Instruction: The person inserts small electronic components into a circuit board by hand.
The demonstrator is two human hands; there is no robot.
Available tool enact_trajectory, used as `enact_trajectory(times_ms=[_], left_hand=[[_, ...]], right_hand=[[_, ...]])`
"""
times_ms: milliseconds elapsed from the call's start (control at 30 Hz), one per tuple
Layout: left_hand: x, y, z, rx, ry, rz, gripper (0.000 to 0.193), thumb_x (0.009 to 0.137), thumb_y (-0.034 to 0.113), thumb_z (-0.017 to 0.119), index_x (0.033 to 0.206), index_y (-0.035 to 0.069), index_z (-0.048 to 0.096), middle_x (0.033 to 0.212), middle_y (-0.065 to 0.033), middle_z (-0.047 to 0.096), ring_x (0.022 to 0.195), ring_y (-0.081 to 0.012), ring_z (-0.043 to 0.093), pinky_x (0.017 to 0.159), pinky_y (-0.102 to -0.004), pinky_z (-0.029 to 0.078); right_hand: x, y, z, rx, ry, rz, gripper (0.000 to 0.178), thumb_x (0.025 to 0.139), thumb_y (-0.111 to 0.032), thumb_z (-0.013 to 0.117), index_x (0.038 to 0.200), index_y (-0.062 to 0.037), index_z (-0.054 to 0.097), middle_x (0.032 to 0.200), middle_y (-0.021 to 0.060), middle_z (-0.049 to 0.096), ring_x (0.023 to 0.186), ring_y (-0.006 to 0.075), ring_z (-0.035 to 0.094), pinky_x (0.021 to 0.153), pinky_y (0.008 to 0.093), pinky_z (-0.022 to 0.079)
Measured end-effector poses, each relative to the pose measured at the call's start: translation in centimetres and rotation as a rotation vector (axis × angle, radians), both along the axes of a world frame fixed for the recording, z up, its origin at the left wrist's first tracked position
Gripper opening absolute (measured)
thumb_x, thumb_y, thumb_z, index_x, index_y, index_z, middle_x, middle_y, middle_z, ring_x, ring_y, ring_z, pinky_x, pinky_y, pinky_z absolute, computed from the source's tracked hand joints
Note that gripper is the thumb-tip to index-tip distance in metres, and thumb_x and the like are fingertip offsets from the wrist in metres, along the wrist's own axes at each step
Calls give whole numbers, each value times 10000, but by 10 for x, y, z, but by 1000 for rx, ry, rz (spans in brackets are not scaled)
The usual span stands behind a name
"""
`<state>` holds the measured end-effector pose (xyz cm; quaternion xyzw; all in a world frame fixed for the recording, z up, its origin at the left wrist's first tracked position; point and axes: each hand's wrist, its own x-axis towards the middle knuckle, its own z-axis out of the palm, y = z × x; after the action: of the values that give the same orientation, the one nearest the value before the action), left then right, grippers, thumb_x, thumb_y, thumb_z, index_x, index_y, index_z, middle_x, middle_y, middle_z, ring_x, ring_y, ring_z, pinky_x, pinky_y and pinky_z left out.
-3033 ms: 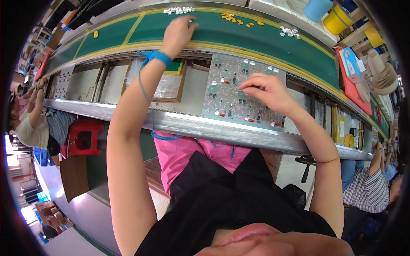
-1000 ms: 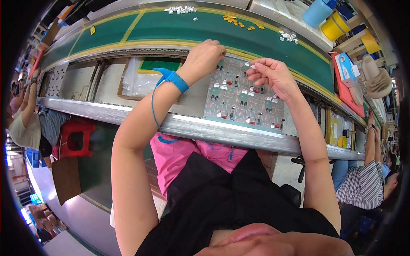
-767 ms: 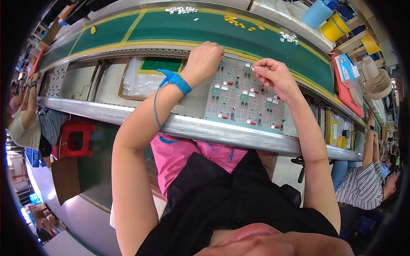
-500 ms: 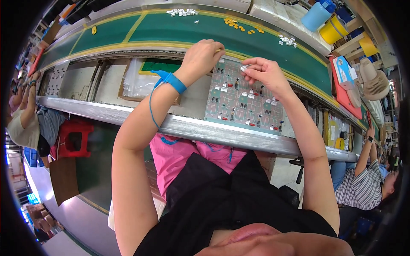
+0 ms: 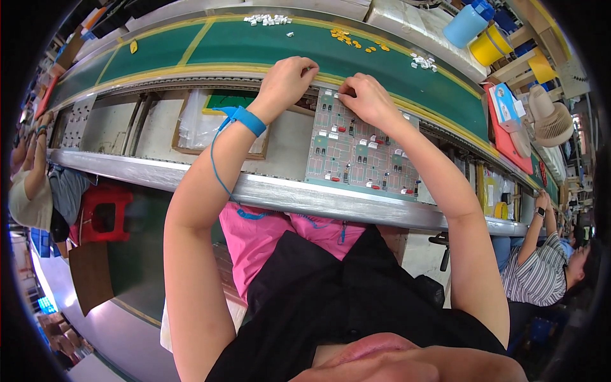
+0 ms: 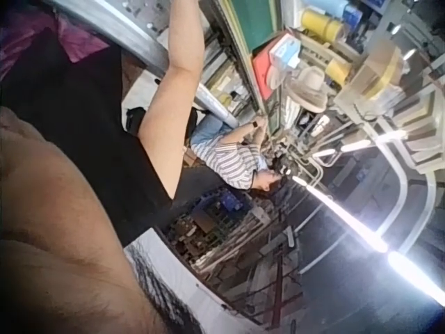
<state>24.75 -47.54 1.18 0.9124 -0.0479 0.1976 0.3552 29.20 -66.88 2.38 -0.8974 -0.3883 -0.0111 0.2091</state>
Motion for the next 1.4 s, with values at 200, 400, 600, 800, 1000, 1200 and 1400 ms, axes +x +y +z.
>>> enact_trajectory(times_ms=[200,400,600,800,1000,1200,1400], left_hand=[[1,5,-3,-52,7,-6,205,822,185,564,908,24,656,859,-157,637,800,-330,595,701,-389,474],[-1,2,1,-1,-25,-3,204,845,160,577,941,-7,643,866,-150,646,737,-268,611,676,-320,478],[3,-12,5,76,-33,-6,172,841,132,570,929,4,644,848,-143,626,782,-284,597,691,-344,468],[49,-28,7,292,-244,-95,167,825,94,555,944,18,642,905,-129,619,892,-309,567,766,-380,461],[124,-55,-4,645,-256,-115,135,791,47,523,867,6,627,899,-142,606,902,-318,553,788,-379,467],[142,-69,-7,792,-197,-106,104,738,21,518,771,5,615,859,-156,598,887,-313,567,767,-374,486],[138,-71,-4,864,-186,-116,97,708,6,538,760,5,621,841,-159,605,852,-320,584,730,-376,505]], right_hand=[[2,4,7,-17,103,-22,177,743,-167,620,823,-11,644,891,162,624,884,318,593,783,399,462],[63,-18,11,53,-21,-17,237,811,-163,551,993,-38,638,960,142,633,919,319,588,817,392,462],[125,-28,-22,32,-381,-22,228,831,-87,512,1021,-28,622,981,128,612,980,309,556,858,387,459],[121,-28,-16,-157,-515,115,149,790,-58,504,887,-29,613,877,108,597,931,279,575,799,367,486],[130,-32,-17,-166,-552,183,112,785,-82,526,852,-34,601,855,111,591,915,276,582,778,367,487],[161,-40,-30,142,-358,167,179,811,-109,574,964,-27,619,878,101,629,804,230,607,722,313,491],[163,-67,-14,1225,1119,-53,218,911,-130,513,1048,35,552,891,73,605,728,110,565,653,213,490]])
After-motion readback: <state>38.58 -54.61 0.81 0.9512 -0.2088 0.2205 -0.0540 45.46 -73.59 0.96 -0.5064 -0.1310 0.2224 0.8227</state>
